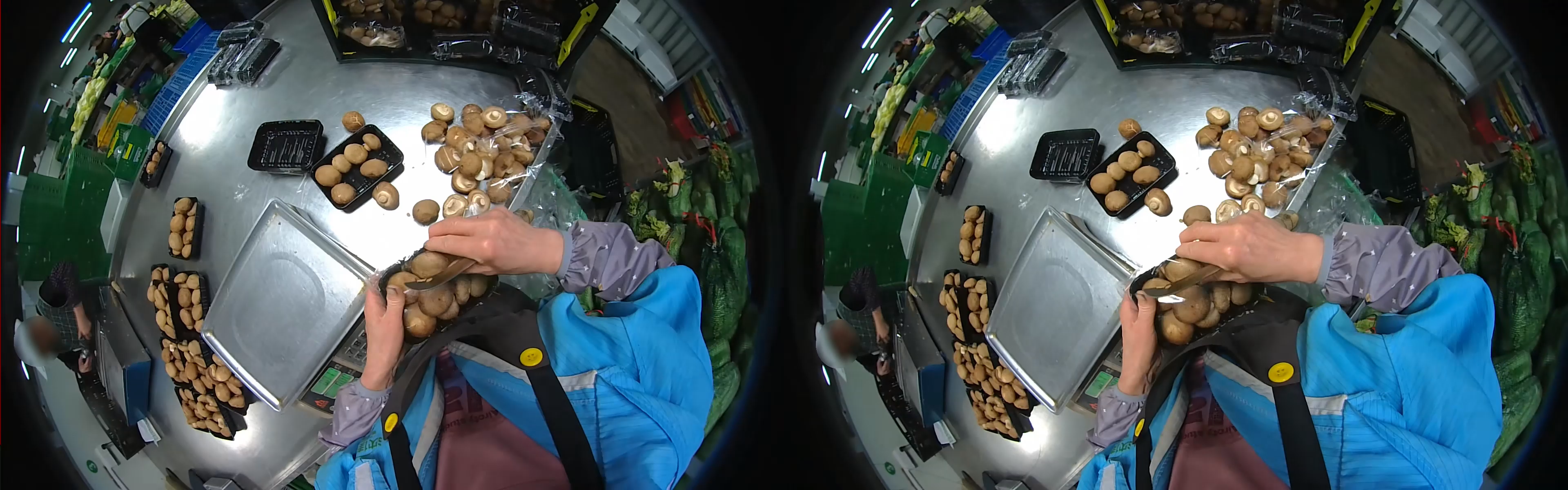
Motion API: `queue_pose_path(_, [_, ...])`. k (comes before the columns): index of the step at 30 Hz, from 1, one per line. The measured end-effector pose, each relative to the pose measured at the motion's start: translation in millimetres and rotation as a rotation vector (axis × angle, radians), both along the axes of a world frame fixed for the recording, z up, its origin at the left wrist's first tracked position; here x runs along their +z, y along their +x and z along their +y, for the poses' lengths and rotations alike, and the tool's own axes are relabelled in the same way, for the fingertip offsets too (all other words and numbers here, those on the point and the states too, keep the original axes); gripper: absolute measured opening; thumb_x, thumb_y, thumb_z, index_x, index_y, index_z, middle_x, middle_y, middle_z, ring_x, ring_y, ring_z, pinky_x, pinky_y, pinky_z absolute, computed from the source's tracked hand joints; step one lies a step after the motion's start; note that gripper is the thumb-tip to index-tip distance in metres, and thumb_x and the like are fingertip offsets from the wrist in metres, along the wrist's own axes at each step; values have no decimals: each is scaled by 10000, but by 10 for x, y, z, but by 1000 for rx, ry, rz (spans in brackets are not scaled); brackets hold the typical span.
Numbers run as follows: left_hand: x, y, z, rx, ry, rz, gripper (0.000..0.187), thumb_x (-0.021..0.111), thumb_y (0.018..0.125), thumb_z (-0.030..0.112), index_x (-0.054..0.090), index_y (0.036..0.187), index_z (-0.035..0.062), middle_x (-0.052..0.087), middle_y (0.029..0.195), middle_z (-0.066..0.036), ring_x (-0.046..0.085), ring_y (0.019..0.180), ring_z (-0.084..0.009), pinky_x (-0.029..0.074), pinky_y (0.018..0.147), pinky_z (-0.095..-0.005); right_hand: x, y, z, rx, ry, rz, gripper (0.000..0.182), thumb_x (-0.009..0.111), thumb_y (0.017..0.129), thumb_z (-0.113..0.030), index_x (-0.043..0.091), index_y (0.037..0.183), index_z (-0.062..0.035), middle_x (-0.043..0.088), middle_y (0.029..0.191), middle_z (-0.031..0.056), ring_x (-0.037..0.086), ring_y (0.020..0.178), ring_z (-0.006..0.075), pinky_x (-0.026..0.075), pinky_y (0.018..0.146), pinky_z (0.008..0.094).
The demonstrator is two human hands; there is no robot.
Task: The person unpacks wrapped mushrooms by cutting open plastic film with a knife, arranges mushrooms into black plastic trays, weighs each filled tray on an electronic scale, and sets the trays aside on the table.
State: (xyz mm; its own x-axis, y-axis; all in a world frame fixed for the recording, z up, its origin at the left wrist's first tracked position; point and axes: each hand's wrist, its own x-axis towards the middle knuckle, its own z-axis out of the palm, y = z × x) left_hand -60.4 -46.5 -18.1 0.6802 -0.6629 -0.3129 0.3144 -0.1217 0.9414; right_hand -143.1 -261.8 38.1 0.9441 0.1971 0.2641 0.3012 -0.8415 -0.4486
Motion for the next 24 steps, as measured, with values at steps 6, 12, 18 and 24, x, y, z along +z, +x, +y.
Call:
queue_pose_path(6, [-23,-54,1,79,3,151,436,386,979,310,384,1240,-39,509,1110,-124,479,1017,-179,377,904,-291,-5,-47,85,-58,-29,56,409,686,713,-191,539,1070,-56,532,1059,51,629,791,232,523,557,324])
queue_pose_path(12, [-46,-42,-57,55,143,40,465,373,979,332,371,1257,-41,486,1144,-143,462,1041,-192,363,923,-301,-122,-93,30,-90,38,-15,300,636,744,-139,491,988,-42,512,947,72,613,701,244,501,497,337])
queue_pose_path(18, [69,-52,-147,-11,133,-2,438,354,983,283,359,1268,-49,471,1166,-157,448,1066,-210,342,945,-312,-159,-166,10,-69,12,208,276,601,776,-118,444,987,-36,488,833,107,598,632,299,477,497,383])
queue_pose_path(24, [124,-82,-180,11,122,-32,413,340,982,275,378,1245,-42,479,1147,-162,450,1057,-219,338,943,-312,-206,-206,-6,-133,89,175,287,639,789,-212,473,945,-37,481,835,112,589,645,310,455,506,405])
